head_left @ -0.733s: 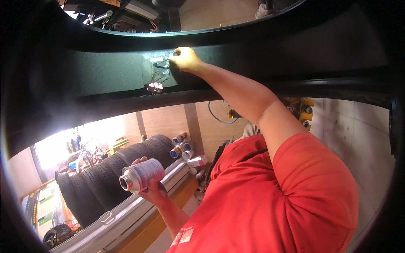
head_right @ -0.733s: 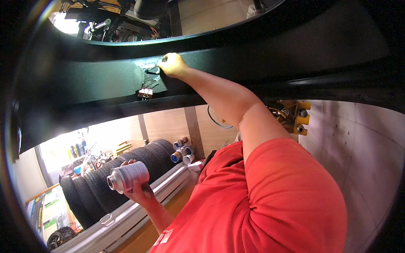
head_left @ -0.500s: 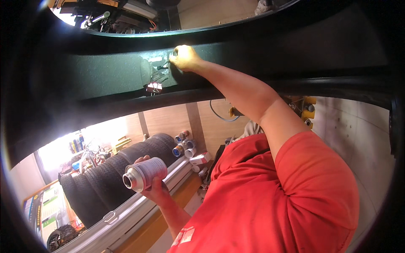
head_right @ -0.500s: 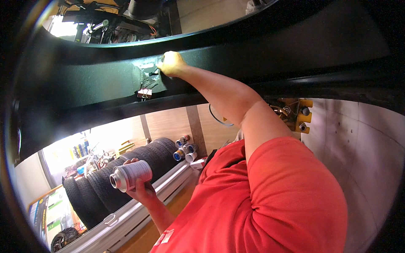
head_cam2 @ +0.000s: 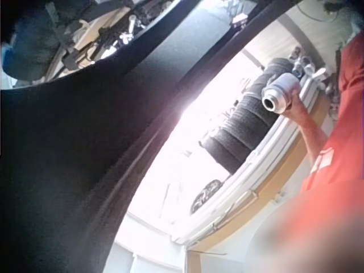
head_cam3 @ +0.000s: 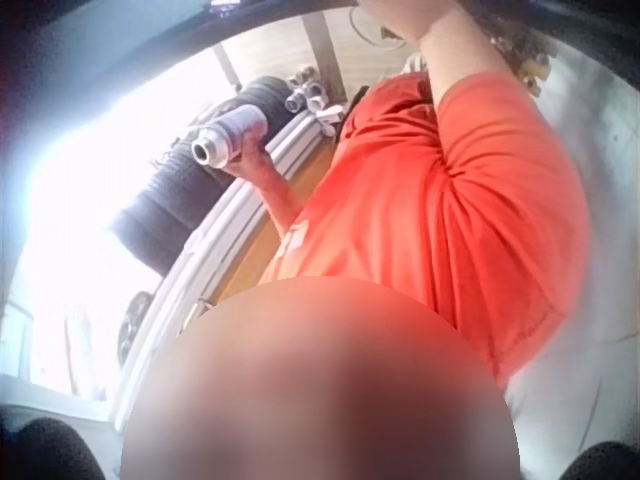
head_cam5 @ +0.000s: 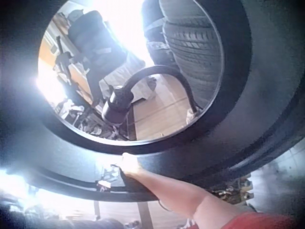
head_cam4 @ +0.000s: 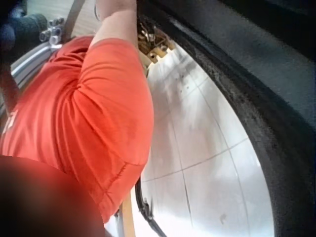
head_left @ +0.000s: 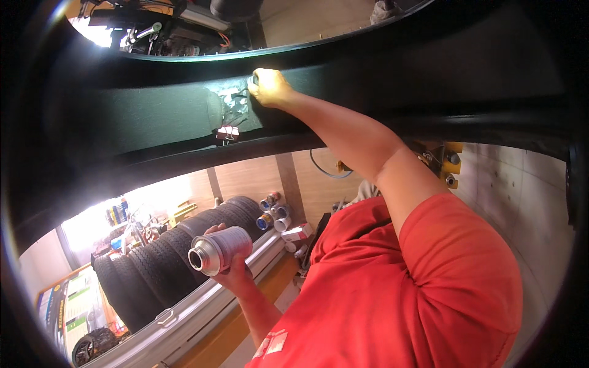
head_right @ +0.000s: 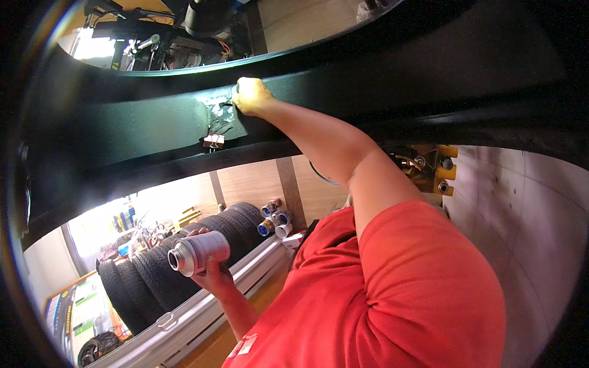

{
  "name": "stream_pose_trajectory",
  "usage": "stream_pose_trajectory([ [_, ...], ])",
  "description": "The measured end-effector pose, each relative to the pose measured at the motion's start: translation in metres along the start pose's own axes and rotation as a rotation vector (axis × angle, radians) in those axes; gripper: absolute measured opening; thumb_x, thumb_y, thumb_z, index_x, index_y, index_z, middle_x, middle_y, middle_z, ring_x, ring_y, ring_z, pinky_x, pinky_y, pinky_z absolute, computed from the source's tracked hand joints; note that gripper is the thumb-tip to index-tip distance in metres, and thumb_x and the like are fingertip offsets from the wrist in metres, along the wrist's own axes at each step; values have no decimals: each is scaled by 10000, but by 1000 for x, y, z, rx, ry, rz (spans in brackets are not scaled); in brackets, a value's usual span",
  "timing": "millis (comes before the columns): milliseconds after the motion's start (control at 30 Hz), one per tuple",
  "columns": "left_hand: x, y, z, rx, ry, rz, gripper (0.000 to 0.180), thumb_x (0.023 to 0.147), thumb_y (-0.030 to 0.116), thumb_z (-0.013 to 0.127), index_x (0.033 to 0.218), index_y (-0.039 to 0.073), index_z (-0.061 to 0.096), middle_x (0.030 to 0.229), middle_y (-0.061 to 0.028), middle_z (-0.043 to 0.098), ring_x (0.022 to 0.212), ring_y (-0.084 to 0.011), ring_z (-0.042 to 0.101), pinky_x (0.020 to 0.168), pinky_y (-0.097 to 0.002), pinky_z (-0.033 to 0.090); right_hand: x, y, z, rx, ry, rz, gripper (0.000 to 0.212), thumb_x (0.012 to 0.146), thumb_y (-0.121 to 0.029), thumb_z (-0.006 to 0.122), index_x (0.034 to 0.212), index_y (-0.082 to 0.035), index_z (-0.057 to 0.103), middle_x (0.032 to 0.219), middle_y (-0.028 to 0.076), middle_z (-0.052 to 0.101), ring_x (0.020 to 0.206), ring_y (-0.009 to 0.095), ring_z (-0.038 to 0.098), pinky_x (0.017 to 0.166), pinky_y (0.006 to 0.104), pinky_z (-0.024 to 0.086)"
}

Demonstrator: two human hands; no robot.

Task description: The person works on a car wheel arch panel, using a power drill to grind a section, then a pneumatic sander to smooth the area, and finally applies a substance from a can with a brush. The task involves multiple tools and sequential surface preparation steps.

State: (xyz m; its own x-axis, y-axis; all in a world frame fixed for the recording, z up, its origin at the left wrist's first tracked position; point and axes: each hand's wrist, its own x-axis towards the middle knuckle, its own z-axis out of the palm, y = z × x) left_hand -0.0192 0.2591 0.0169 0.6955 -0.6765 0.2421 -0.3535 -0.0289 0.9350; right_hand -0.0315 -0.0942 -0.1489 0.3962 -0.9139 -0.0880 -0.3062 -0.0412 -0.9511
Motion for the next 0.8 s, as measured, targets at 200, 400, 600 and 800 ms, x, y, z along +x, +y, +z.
stream_pose_trajectory([
  [200, -5, -8, -3, -13, -30, 30, 726, 711, 126, 811, 1327, -24, 459, 1242, -183, 577, 1175, -313, 590, 995, -443, 512, -8, -4, -6, -32, -72, -120, 535, 892, -393, 658, 1229, 21, 624, 1140, 258, 668, 1096, 386, 635, 953, 421, 500],
  [400, -8, -10, -6, 25, -37, 54, 736, 706, 96, 810, 1336, -28, 451, 1243, -173, 581, 1169, -316, 600, 1014, -450, 503, -13, -4, -4, -49, 14, -50, 472, 900, -353, 651, 1198, 12, 622, 1095, 265, 672, 1031, 395, 654, 902, 432, 511],
  [600, -13, -10, -4, 32, 12, -39, 742, 633, 45, 817, 1300, 24, 493, 1239, -137, 577, 1161, -258, 577, 1014, -416, 473, -10, -3, 6, 54, 23, -241, 427, 900, -313, 662, 1196, -9, 609, 1061, 255, 672, 1000, 404, 651, 864, 439, 516],
  [800, -14, -15, -6, 22, -2, -19, 717, 636, 14, 813, 1284, 23, 505, 1233, -136, 582, 1140, -252, 586, 1010, -410, 472, -6, -4, 5, -58, 51, -96, 321, 890, -269, 659, 1049, 4, 605, 994, 267, 666, 972, 421, 648, 835, 481, 513],
])
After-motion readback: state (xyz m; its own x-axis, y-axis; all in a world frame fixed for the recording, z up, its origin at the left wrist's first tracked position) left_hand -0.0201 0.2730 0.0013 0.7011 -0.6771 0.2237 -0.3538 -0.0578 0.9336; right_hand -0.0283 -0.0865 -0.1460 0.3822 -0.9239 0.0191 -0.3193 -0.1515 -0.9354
